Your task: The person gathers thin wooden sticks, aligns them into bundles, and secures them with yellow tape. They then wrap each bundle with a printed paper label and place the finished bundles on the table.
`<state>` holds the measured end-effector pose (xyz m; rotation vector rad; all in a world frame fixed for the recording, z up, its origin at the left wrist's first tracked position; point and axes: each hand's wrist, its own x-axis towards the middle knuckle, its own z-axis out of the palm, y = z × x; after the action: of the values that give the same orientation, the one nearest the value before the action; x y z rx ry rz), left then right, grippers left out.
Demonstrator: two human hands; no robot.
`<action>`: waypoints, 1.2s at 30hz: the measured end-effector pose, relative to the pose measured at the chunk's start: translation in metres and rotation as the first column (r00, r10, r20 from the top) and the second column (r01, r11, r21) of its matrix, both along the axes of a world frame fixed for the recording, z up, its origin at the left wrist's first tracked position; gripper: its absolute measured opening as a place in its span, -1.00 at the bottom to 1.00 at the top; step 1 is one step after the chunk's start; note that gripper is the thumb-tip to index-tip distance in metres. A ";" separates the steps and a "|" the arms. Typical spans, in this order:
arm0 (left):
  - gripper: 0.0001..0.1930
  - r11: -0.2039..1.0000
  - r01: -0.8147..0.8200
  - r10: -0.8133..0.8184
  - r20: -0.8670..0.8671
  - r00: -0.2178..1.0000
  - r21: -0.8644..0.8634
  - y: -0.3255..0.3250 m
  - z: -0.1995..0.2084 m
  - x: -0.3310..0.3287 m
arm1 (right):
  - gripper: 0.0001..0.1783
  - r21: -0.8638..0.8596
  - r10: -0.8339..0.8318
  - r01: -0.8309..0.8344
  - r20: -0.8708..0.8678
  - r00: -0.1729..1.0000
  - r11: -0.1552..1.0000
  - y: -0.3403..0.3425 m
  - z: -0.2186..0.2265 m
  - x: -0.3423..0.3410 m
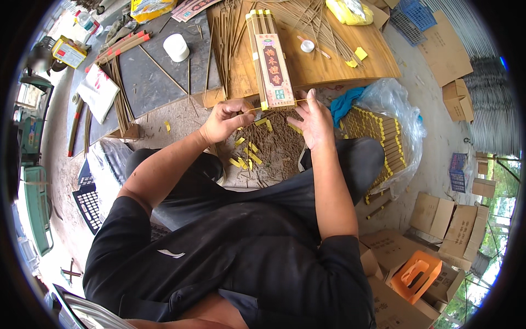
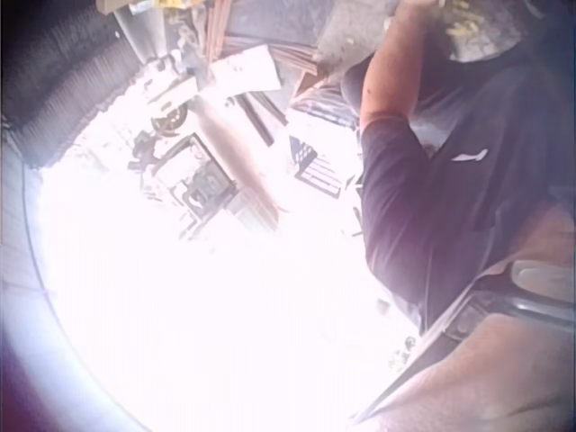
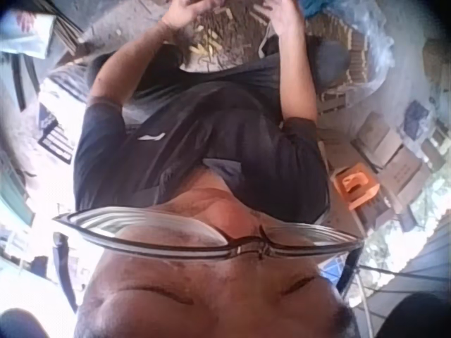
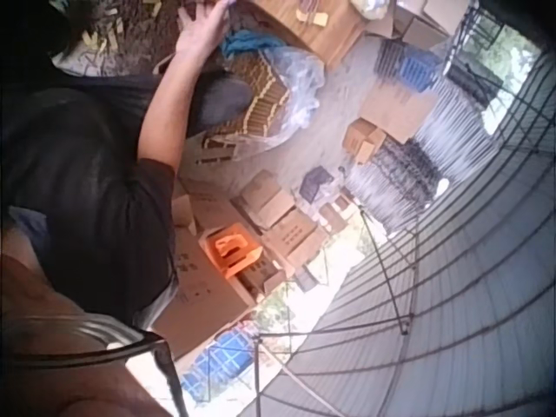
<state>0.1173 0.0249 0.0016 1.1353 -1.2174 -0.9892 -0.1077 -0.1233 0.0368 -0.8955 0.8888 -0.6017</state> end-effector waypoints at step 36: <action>-0.66 0.907 -0.421 0.383 0.359 0.851 0.031 -0.030 0.034 -0.016 | -0.68 -0.149 -0.166 0.135 -0.220 0.961 0.980 -0.017 -0.005 0.014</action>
<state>0.1015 -0.0053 0.0356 1.6255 -1.1356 -0.5513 -0.0942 -0.1408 0.0317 -1.0395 1.1452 -0.7040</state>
